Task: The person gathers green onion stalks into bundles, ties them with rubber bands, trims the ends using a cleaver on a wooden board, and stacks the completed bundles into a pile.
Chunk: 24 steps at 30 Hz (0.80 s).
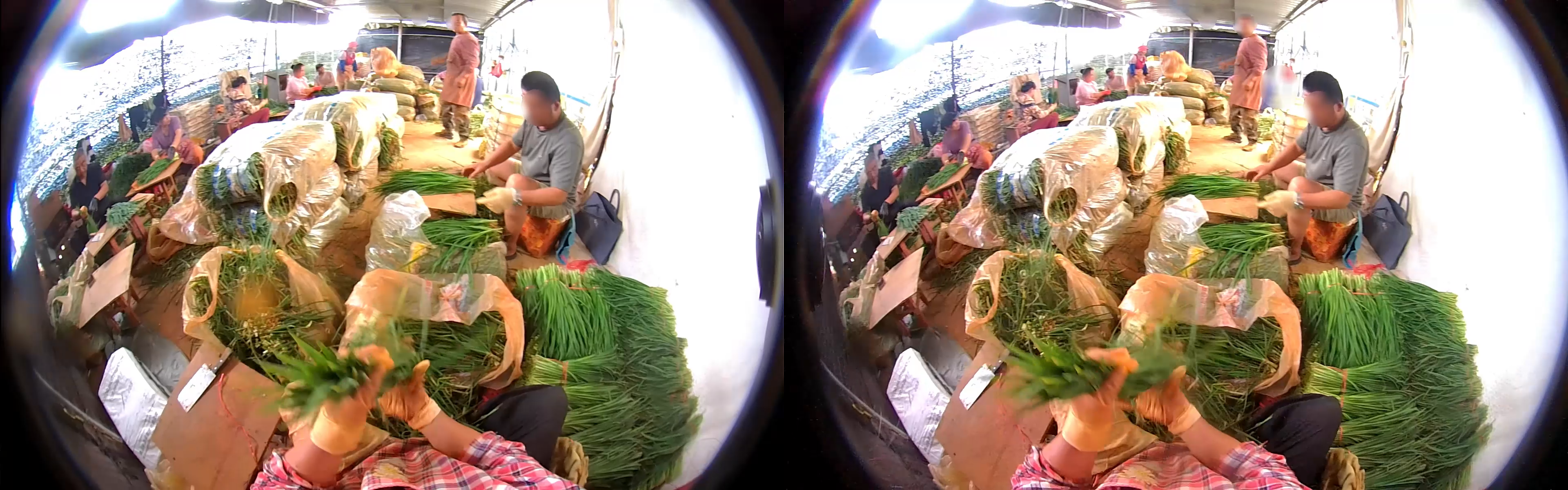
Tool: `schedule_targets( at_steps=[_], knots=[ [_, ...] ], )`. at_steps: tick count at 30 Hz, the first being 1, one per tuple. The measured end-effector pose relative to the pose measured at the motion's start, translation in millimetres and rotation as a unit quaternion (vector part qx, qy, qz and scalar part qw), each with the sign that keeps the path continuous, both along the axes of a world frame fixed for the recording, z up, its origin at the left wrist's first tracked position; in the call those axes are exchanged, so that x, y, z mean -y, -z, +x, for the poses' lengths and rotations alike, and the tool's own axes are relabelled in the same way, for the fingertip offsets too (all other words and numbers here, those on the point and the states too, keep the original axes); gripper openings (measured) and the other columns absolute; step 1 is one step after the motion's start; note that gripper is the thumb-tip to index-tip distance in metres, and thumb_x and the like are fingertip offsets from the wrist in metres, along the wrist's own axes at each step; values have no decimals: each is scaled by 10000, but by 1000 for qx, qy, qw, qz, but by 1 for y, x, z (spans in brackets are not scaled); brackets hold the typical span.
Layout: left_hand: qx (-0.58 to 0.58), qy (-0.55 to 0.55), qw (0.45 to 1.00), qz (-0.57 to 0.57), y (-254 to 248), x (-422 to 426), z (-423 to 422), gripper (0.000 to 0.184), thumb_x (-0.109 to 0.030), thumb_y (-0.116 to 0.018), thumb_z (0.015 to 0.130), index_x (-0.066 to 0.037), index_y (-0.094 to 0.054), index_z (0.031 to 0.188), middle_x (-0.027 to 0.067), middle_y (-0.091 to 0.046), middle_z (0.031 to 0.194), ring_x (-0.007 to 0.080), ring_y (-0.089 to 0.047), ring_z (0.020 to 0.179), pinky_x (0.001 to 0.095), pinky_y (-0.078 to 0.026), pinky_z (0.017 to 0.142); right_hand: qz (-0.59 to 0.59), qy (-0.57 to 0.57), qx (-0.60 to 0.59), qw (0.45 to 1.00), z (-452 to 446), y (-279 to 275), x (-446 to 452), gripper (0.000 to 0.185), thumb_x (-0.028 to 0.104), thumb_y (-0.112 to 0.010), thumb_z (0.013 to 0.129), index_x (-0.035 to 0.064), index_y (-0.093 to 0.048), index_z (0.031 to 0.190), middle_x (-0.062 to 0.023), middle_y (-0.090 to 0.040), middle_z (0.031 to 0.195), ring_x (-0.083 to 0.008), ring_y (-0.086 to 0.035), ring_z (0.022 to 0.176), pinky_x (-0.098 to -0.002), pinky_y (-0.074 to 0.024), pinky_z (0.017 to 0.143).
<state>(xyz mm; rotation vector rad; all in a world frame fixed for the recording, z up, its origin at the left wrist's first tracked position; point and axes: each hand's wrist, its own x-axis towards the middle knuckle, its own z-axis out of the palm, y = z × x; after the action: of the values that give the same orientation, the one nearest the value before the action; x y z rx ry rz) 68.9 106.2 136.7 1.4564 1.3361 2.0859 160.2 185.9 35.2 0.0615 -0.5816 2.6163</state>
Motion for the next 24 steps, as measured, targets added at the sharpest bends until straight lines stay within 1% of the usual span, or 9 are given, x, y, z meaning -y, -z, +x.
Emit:
schedule_targets(
  at_steps=[3,5,8,11,14,15,17,20,24],
  knots=[
    [205,133,961,-127,21,29,10,79,-44,-642,830,-27,-621,904,79,-660,918,210,-609,944,351,-456,889,-149,-44,-166,974,-13,27,-8,1060,764,-539,618,59,-305,1374,-135,-444,1328,-292,-479,1182,-455,-475,914],
    [1,166,975,-149,9,45,8,74,-73,-665,810,-29,-642,865,57,-668,909,218,-604,971,379,-407,975,-31,26,-36,999,-13,-13,-7,962,733,-533,676,56,-365,1340,-128,-506,1264,-283,-531,1123,-402,-515,861],
    [-101,282,952,-58,36,38,-5,209,-177,-630,847,-29,-638,994,82,-670,916,252,-606,1010,429,-345,1017,-73,-39,-115,990,-19,-8,-22,696,541,-589,810,50,-438,1280,-85,-608,1107,-248,-617,975,-399,-540,809],
    [-240,375,881,-161,-3,55,-21,371,-190,-604,791,-78,-601,1144,73,-623,1125,270,-511,1174,466,-206,1089,-63,-30,-77,995,-18,0,-33,497,332,-631,824,74,-483,1222,-40,-625,1019,-176,-632,903,-405,-559,739],
    [-155,433,853,-248,-21,71,-61,578,-41,-664,695,-61,-532,1257,119,-551,1258,313,-426,1252,459,-222,1094,-1,26,-6,1000,-5,-26,-47,494,327,-679,778,66,-520,1166,-18,-616,985,-149,-624,831,-357,-557,713],
    [-102,409,853,-307,-19,79,-88,620,23,-687,651,-26,-528,1248,152,-528,1275,314,-426,1249,435,-243,1095,2,28,9,1000,-6,-20,-55,499,322,-697,760,55,-533,1148,-21,-615,982,-152,-620,822,-342,-553,711],
    [235,315,910,-131,15,86,-125,816,-123,-776,614,-46,-414,1341,193,-498,1289,330,-419,1247,452,-290,1065,14,57,39,998,-5,-22,-55,496,322,-699,758,52,-538,1140,-24,-615,982,-155,-620,826,-337,-553,705],
    [274,102,936,-197,24,39,-112,1039,-164,-797,519,-50,-267,1405,168,-462,1316,317,-454,1206,466,-378,988,5,35,75,997,-4,-21,-47,458,283,-712,758,44,-548,1112,-45,-618,979,-166,-620,838,-326,-551,691],
    [175,183,911,-324,98,7,-17,995,-225,-824,592,-77,-264,1401,130,-459,1311,254,-454,1176,356,-385,965,-14,182,131,975,-26,-17,-29,378,164,-733,749,93,-553,1074,-21,-604,906,-152,-608,798,-299,-530,693]
  ],
)
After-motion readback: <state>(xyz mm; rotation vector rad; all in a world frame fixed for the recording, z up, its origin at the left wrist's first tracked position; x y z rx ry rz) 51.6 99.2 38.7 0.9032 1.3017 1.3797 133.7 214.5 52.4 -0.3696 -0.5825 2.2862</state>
